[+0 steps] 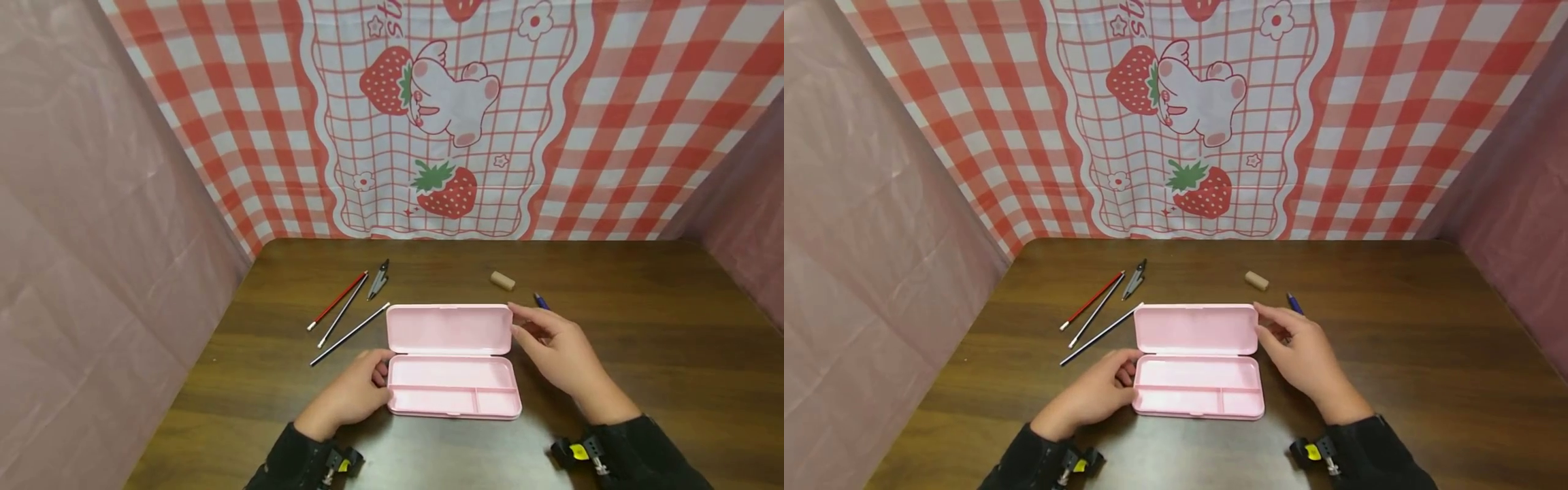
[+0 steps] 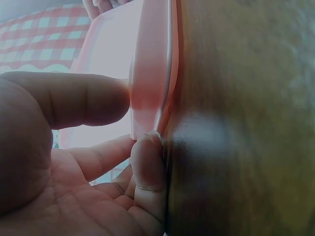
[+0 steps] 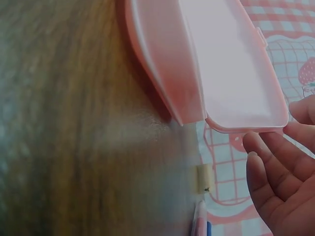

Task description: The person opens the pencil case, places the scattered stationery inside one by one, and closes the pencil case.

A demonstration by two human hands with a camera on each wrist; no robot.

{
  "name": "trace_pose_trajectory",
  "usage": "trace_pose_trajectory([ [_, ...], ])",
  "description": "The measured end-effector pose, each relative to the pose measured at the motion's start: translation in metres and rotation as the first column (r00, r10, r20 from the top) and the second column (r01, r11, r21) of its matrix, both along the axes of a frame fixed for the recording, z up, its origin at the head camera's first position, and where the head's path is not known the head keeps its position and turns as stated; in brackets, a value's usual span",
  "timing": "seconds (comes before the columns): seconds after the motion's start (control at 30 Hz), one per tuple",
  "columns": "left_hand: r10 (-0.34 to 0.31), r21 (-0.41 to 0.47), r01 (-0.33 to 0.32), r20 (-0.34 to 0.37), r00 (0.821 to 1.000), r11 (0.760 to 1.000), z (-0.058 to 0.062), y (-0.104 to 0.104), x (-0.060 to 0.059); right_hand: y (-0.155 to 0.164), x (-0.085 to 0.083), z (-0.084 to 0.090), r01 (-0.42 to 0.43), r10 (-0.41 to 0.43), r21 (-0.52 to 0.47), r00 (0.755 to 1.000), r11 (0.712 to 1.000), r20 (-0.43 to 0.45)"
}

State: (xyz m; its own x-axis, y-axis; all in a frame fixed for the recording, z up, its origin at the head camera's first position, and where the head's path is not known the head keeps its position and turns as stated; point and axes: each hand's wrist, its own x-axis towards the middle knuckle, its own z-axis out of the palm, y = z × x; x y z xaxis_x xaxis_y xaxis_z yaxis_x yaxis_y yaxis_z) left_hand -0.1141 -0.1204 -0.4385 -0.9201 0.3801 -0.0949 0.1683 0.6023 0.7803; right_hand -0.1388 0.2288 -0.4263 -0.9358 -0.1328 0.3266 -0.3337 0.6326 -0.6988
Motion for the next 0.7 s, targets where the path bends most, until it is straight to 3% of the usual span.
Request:
trace_pose_trajectory([
  [0.3, 0.018, -0.009, -0.018, 0.028, 0.999, 1.0, 0.0001, 0.0, 0.0017, 0.0006, 0.0025, -0.0065, -0.04, 0.038, 0.027, 0.998, 0.999, 0.047],
  [0.53, 0.03, 0.002, -0.03, 0.019, 0.999, 1.0, -0.0005, 0.0019, 0.0, 0.0041, -0.0015, -0.0061, -0.112, 0.112, 0.043, 0.994, 0.993, 0.018],
  [0.7, 0.035, 0.014, -0.035, 0.018, 0.999, 0.999, -0.0014, 0.0008, -0.0001, 0.0036, -0.002, -0.0075, -0.139, 0.134, 0.058, 0.988, 0.989, 0.078],
])
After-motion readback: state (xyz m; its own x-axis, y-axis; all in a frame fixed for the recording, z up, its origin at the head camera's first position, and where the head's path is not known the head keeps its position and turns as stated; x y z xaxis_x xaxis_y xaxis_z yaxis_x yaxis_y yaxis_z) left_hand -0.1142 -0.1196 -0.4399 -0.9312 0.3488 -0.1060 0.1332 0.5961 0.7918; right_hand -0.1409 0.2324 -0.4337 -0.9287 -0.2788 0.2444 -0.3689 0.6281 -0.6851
